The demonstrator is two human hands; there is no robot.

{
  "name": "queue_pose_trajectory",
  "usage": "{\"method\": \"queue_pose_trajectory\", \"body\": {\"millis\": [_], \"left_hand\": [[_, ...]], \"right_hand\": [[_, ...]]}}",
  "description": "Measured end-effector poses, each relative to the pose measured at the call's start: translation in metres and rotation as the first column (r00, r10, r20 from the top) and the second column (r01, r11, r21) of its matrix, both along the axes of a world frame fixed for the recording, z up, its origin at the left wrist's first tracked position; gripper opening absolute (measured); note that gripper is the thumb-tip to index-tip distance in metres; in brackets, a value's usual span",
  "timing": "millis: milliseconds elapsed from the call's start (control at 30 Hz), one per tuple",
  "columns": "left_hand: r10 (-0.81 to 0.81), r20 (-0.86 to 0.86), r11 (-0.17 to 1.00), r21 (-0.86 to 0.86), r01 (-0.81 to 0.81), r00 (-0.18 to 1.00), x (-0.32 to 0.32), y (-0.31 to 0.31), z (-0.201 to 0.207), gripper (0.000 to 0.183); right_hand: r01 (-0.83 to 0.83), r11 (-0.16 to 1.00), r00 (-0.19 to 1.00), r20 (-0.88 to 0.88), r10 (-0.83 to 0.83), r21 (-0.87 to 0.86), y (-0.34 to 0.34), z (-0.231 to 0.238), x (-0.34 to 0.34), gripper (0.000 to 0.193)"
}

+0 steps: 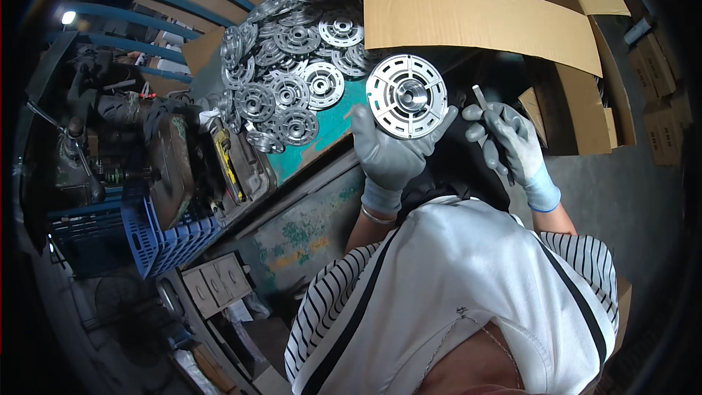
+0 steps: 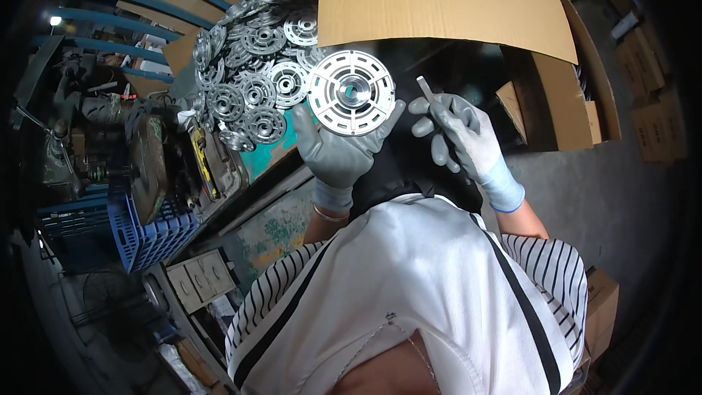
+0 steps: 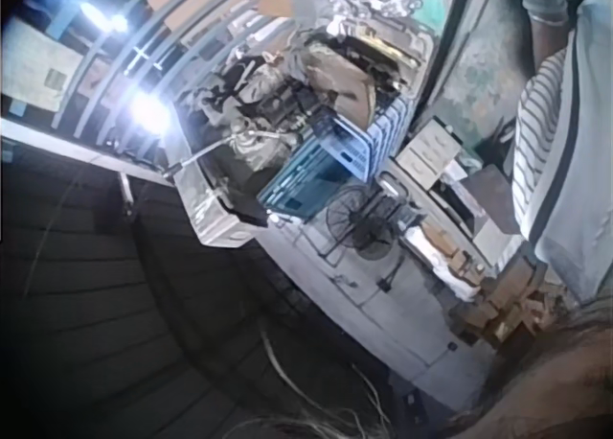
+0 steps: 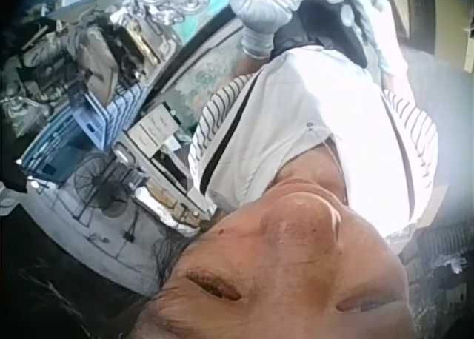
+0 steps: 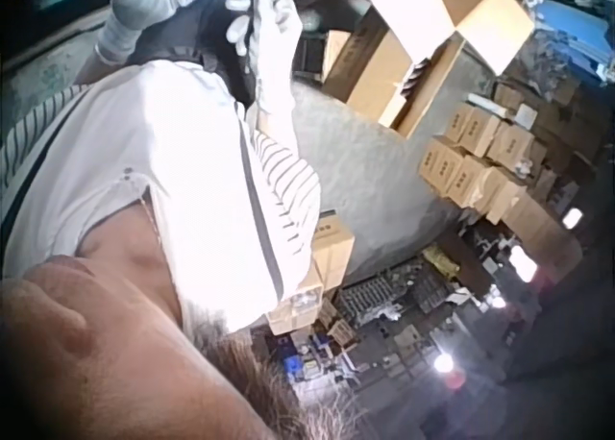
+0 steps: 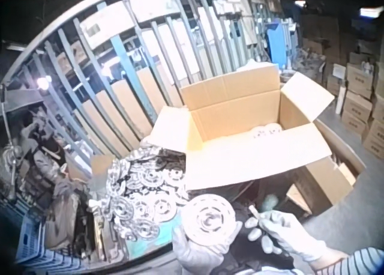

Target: A worker is inspecting and cleaning round metal fabrication parts at a workstation.

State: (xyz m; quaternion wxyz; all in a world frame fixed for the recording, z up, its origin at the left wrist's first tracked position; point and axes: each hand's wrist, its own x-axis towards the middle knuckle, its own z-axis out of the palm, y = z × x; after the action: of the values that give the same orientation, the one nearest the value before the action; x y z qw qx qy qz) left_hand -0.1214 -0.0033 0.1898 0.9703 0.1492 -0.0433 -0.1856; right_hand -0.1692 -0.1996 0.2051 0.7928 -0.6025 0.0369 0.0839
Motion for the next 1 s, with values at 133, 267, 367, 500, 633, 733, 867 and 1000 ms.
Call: {"method": "queue_pose_trajectory", "body": {"millis": [133,267,367,500,633,733,867,1000], "left_hand": [[0.038,-0.009,0.999,0.026,-0.038,0.999,-0.003,0.006,-0.002,0.073],[-0.047,0.0,0.999,-0.002,0.047,0.999,0.003,0.016,-0.014,0.076],[-0.251,0.147,0.958,-0.104,0.267,0.957,0.016,0.021,-0.027,0.094],[-0.209,0.132,0.978,0.055,0.203,0.969,0.013,0.018,-0.022,0.1],[-0.011,0.105,0.974,0.227,-0.013,0.994,0.001,0.01,-0.028,0.07],[0.128,0.163,0.764,0.613,-0.202,0.978,0.0,0.007,-0.048,0.038],[0.133,-0.152,0.988,0.094,-0.12,0.979,0.015,0.006,-0.051,0.038],[0.165,0.074,0.924,0.338,-0.18,0.984,0.012,0.005,-0.06,0.039]], "right_hand": [[0.075,0.997,0.997,0.027,-0.074,-0.026,0.007,-0.002,0.004,0.044],[0.065,0.993,0.998,0.0,-0.065,-0.1,0.006,0.014,0.033,0.035],[-0.011,0.99,1.0,0.004,0.012,-0.141,0.016,0.01,0.046,0.037],[-0.117,0.988,0.985,-0.142,0.102,-0.103,0.025,-0.007,0.061,0.024],[-0.006,1.0,0.986,-0.166,0.005,-0.004,0.043,-0.01,0.056,0.023],[-0.058,0.991,0.967,-0.254,0.026,-0.121,0.057,0.008,0.048,0.023],[0.033,0.997,0.997,-0.064,-0.038,-0.066,0.05,-0.023,0.028,0.025],[-0.183,0.882,0.98,-0.005,0.201,-0.434,0.043,-0.018,0.002,0.026]]}}
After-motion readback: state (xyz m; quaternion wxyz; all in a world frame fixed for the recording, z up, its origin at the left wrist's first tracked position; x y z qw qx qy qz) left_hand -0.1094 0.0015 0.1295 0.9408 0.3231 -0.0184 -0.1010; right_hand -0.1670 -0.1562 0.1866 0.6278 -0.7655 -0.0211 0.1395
